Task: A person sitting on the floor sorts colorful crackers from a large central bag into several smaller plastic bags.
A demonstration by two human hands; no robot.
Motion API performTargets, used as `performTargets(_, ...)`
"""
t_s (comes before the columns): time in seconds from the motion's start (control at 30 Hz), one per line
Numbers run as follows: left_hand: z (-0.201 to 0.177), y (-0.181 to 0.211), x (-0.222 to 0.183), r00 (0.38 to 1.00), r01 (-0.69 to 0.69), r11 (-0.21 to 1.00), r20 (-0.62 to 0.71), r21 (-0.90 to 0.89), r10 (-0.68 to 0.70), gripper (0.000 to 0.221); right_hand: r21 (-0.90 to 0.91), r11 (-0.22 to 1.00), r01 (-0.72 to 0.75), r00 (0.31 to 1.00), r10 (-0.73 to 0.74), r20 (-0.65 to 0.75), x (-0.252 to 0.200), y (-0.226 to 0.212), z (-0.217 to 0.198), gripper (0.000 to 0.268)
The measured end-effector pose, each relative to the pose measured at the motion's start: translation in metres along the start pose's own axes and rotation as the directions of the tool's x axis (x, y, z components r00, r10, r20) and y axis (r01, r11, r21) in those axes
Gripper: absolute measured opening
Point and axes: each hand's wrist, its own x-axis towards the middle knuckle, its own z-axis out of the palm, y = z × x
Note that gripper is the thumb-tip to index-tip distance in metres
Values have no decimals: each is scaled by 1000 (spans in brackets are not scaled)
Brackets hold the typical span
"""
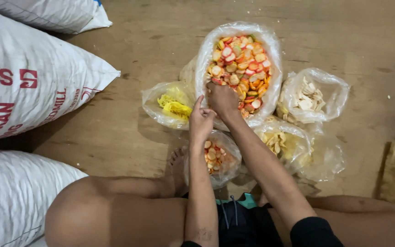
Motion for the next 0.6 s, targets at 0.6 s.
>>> performTargets(0.6,3,39,-15,994,26,998,101,60,-32,72,514,852,-96,970,196,-142,-31,24,-62,20)
